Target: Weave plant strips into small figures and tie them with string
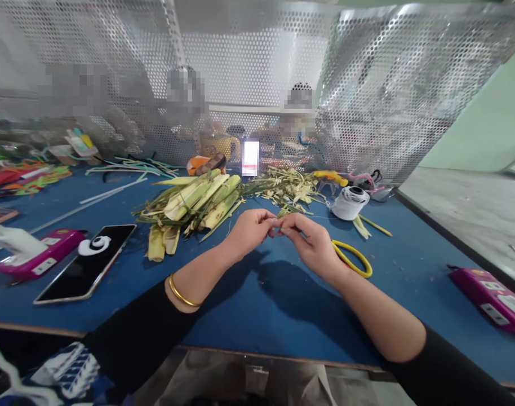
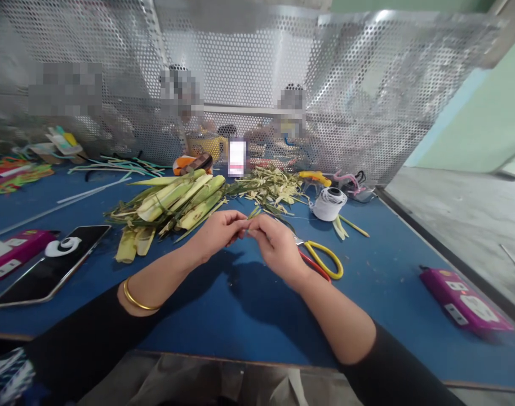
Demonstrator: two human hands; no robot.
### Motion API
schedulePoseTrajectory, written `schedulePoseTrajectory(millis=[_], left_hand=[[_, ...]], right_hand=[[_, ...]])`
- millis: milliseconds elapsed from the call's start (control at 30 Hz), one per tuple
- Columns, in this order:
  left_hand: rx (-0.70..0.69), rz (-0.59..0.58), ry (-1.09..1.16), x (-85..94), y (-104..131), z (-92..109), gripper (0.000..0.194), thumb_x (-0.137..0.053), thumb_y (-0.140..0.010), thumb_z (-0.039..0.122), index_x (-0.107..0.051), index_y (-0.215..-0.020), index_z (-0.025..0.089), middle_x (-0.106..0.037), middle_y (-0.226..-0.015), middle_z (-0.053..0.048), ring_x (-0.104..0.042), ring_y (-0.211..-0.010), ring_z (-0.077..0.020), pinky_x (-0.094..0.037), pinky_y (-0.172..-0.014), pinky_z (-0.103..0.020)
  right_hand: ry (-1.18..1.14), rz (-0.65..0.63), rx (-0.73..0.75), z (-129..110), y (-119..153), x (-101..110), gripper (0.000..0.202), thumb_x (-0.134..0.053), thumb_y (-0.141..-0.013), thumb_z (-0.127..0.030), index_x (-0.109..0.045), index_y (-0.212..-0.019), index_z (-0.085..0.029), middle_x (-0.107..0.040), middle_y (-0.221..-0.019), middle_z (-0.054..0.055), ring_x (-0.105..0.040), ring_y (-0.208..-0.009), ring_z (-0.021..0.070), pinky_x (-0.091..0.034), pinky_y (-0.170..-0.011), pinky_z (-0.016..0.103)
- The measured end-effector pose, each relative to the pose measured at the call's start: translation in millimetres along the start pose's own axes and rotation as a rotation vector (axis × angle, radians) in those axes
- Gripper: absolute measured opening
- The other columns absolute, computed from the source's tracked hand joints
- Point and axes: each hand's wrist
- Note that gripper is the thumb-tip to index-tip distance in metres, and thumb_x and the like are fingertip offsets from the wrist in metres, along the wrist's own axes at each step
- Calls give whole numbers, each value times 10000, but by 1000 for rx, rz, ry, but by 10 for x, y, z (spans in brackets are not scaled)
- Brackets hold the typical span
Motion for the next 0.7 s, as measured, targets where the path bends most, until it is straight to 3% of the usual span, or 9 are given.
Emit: schedulePoseTrajectory(millis=[100,267,400,500,600,700], left_hand=[[-82,28,-131,-12,6,-21,194,-496,-808,240,-572,-644,169,-543,-546,27,-451,-501,-93,-343,-514,-213],[-137,58,-410,-18,34,1,199,-484,-787,173,-620,-643,175,-631,-615,-10,-547,-605,-138,-367,-604,-244],[-142,-36,-626,13,54,78,220,-516,-772,161,-621,-580,190,-608,-551,-6,-526,-569,-148,-341,-601,-263],[-137,-270,-508,55,66,141,186,-530,-763,155,-643,-619,189,-612,-543,9,-528,-560,-129,-360,-590,-243],[-60,-476,-185,84,76,169,145,-533,-797,198,-643,-708,169,-603,-566,14,-495,-506,-97,-381,-544,-221],[31,-456,172,84,73,160,139,-555,-829,265,-611,-761,157,-566,-585,20,-468,-481,-74,-377,-491,-203]], right_hand=[[-81,-7,-58,22,-6,-23,162,-458,-905,-262,-510,-756,-225,-595,-766,23,-561,-772,170,-442,-743,312],[43,-107,5,-28,11,-28,187,-446,-889,-200,-481,-706,-219,-551,-728,12,-514,-709,150,-412,-683,286],[76,-118,-81,-10,-15,85,155,-486,-874,-226,-538,-729,-214,-565,-695,-1,-487,-631,131,-381,-602,263],[1,-84,-155,54,-71,223,134,-538,-844,-261,-588,-736,-202,-603,-701,2,-469,-583,120,-371,-568,262],[-129,-67,-226,116,-125,322,134,-614,-782,-299,-620,-699,-193,-622,-693,4,-488,-583,121,-382,-584,270],[-293,-64,-313,153,-145,321,169,-671,-731,-343,-620,-672,-194,-624,-665,0,-524,-608,132,-404,-625,284]])
Point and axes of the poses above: each hand's wrist, its own y-axis away from the middle knuckle, its own x-axis out of the back of the hand, z = x × y
